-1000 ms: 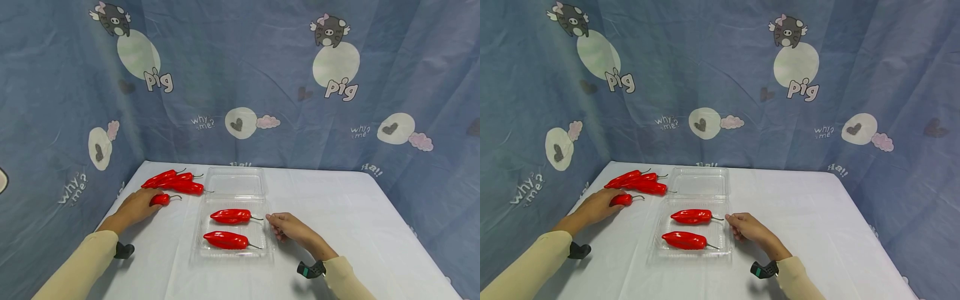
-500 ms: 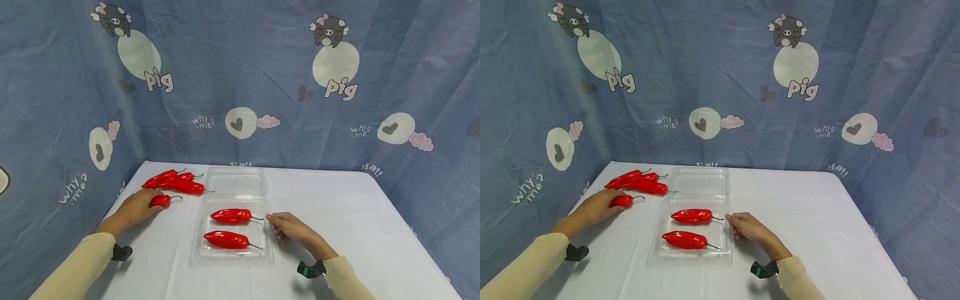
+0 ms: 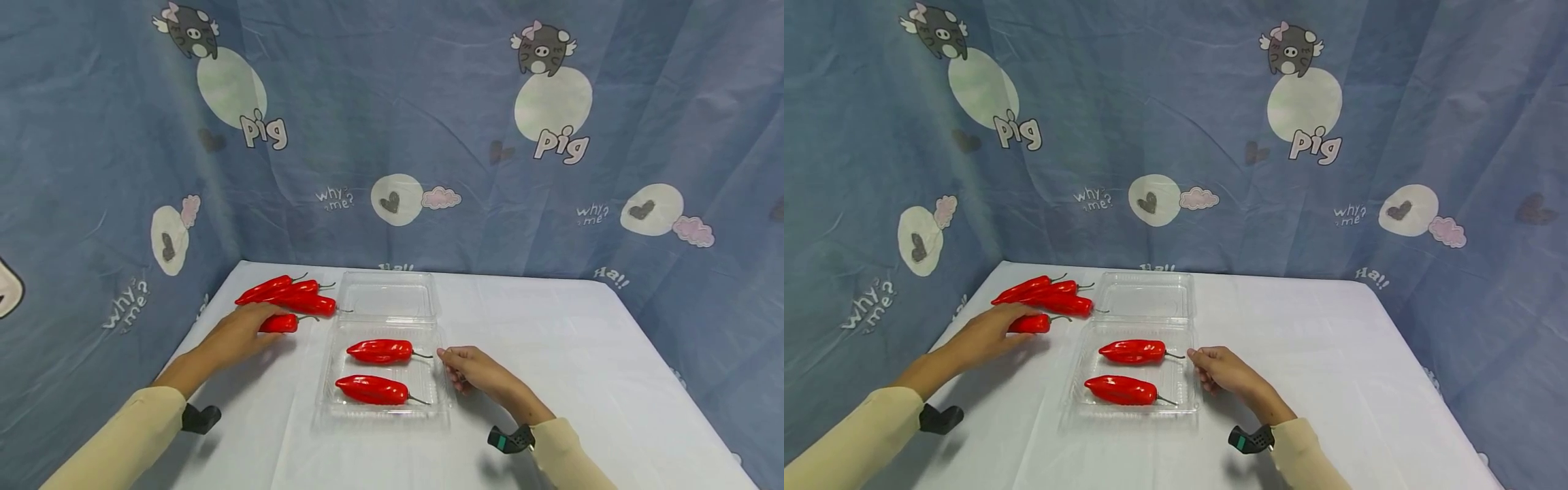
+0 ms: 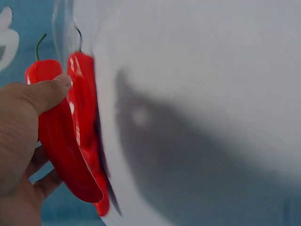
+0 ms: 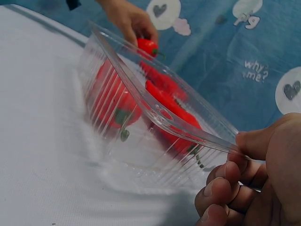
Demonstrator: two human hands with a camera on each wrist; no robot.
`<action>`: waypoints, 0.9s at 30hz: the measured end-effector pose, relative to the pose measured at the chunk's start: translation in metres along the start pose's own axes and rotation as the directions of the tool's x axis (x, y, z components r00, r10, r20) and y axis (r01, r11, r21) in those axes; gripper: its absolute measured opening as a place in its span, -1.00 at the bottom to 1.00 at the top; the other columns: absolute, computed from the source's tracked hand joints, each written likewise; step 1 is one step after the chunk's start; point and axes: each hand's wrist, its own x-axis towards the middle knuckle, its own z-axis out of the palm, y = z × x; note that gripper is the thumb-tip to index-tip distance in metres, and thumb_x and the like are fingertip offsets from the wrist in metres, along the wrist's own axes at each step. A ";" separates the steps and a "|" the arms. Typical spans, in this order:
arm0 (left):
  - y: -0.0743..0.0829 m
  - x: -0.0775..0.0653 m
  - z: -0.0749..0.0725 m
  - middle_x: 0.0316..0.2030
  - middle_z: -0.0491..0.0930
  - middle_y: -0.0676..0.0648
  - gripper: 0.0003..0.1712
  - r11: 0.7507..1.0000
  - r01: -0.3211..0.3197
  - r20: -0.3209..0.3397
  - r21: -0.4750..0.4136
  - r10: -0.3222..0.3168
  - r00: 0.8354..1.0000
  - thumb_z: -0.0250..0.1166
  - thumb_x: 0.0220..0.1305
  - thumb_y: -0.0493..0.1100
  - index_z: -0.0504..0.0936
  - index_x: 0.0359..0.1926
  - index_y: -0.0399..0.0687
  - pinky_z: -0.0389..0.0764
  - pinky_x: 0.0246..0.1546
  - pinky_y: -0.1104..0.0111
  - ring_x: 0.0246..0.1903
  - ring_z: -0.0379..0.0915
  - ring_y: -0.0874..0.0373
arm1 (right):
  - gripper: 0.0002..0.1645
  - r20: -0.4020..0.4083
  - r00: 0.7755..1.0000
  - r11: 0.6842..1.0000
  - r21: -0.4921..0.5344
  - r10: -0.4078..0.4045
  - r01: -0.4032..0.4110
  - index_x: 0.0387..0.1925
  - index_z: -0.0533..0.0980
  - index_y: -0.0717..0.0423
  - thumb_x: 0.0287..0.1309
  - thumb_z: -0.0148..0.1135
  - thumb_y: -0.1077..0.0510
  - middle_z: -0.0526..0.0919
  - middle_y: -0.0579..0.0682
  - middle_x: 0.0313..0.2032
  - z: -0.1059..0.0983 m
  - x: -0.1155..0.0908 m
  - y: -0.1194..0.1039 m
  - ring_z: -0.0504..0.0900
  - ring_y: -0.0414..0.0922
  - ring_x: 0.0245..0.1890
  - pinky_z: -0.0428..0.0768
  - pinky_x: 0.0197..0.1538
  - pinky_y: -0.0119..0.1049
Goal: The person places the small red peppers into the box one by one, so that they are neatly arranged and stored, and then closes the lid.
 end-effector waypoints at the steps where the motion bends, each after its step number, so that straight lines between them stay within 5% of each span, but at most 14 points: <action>1: 0.005 0.000 -0.002 0.11 0.60 -0.16 -0.41 1.000 -0.008 -0.006 -0.002 0.008 1.000 0.54 0.12 -0.07 0.60 0.18 -0.02 0.42 0.22 -0.22 0.17 0.45 -0.18 | -0.45 -0.001 1.000 1.000 0.002 -0.002 0.002 -0.51 0.36 0.16 0.50 0.02 -0.15 0.37 -0.10 -0.59 0.000 0.000 0.000 0.36 -0.19 -0.60 0.37 -0.51 -0.36; 17: 0.070 -0.006 -0.009 0.17 0.59 -0.04 -0.33 0.995 -0.100 -0.043 -0.031 0.098 0.994 0.60 0.03 0.02 0.61 0.21 0.20 0.59 0.11 -0.08 0.21 0.46 -0.09 | -0.47 -0.007 1.000 1.000 0.000 -0.006 0.006 -0.53 0.37 0.11 0.50 0.02 -0.14 0.39 -0.11 -0.60 0.001 0.001 0.000 0.37 -0.19 -0.60 0.38 -0.52 -0.36; 27: 0.097 -0.008 -0.009 0.18 0.58 0.00 -0.29 0.986 -0.150 -0.032 -0.070 0.148 0.989 0.60 0.03 -0.02 0.59 0.25 0.19 0.62 0.11 0.00 0.22 0.46 -0.04 | -0.47 -0.008 1.000 1.000 -0.002 -0.008 0.008 -0.53 0.36 0.12 0.51 0.01 -0.12 0.38 -0.11 -0.60 0.001 0.001 0.001 0.36 -0.20 -0.61 0.37 -0.53 -0.35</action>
